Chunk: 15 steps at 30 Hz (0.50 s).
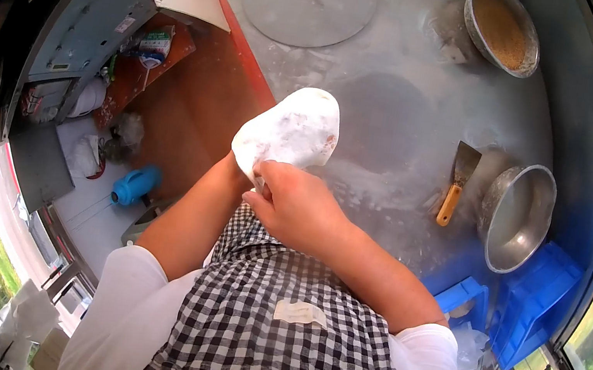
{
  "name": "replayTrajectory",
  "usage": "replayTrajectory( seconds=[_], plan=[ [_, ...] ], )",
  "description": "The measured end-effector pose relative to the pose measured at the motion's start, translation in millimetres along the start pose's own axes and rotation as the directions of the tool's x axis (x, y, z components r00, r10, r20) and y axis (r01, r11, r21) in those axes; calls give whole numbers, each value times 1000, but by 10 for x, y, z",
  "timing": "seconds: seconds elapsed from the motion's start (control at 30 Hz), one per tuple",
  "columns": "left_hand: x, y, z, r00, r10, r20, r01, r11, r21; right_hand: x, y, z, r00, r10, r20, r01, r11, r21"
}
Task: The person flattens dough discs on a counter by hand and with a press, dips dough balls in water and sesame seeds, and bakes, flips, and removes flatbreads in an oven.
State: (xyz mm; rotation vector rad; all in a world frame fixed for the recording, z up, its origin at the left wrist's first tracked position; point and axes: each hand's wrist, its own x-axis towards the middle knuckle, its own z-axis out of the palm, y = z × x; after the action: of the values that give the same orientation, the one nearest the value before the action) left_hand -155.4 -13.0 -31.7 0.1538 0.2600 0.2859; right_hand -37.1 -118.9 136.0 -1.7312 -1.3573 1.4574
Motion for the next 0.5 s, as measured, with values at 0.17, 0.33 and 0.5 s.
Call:
replayTrajectory(
  seconds=[0.17, 0.33, 0.5],
  plan=[
    [-261, 472, 351, 788, 175, 591, -435, -521, 734, 28, -267, 362, 993, -122, -9, 122, 992, -23],
    [-735, 1116, 731, 830, 358, 427, -285, -386, 878, 271, -803, 680, 942, -329, -73, 325, 944, -60],
    [-1479, 2303, 1298, 808, 200, 554, 362, -910, -200, 646, -1460, 1042, 957, -290, -30, 289, 957, -29]
  ],
)
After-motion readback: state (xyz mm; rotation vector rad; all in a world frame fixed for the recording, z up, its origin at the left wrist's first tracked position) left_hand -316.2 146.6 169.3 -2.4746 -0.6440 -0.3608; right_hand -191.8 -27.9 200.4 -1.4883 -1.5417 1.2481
